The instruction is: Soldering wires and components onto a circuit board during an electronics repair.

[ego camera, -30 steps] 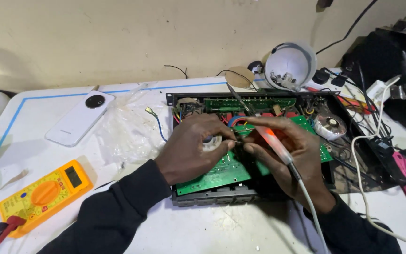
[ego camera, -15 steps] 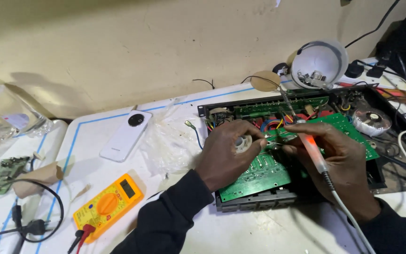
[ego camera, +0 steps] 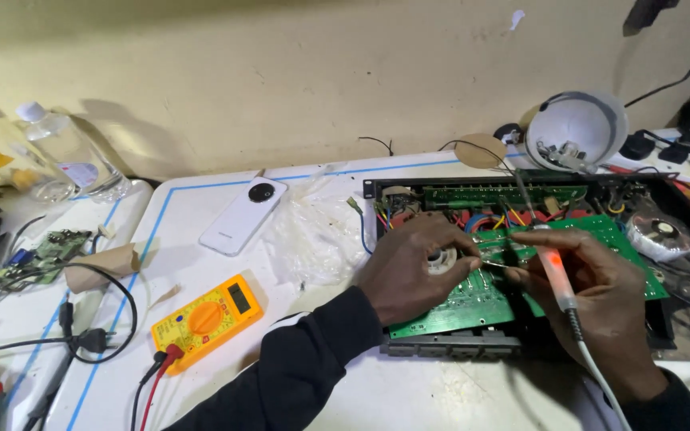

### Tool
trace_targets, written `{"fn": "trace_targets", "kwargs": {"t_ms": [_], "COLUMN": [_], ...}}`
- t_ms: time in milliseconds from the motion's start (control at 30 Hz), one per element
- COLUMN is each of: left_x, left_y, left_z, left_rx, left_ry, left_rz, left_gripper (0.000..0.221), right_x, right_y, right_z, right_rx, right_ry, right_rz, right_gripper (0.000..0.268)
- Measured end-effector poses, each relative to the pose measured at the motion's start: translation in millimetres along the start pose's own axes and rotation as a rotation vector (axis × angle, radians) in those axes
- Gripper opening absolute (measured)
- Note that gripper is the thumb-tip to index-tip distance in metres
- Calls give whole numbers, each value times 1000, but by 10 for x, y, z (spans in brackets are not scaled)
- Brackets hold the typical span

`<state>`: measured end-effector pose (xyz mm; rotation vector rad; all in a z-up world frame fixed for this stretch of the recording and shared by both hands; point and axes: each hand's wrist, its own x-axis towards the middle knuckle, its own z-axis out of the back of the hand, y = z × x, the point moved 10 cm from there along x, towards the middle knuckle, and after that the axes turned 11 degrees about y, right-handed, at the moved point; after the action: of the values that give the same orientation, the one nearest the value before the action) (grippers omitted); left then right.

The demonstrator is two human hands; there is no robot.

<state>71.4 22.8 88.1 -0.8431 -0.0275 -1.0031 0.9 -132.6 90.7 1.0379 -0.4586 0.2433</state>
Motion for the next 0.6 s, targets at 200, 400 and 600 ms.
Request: {"fn": "trace_targets", "kwargs": {"t_ms": [200,400,600], "left_x": [16,16,35], "left_y": [-59,3,51], "left_z": [7,-34,164], "left_rx": [8,67,36], "left_ry": [-27,-24,-130], "left_rz": [-67,-84,-145], "left_gripper": [20,18,13], "right_x": [-9,-45,-25], "right_y": [-40,-117,-67], "right_z": [21,-20,70], "right_rx": [-18,4,-188], "right_ry": [-15,28,26], "right_rz": [-75,-84,-120], "right_gripper": [40,37,40]}}
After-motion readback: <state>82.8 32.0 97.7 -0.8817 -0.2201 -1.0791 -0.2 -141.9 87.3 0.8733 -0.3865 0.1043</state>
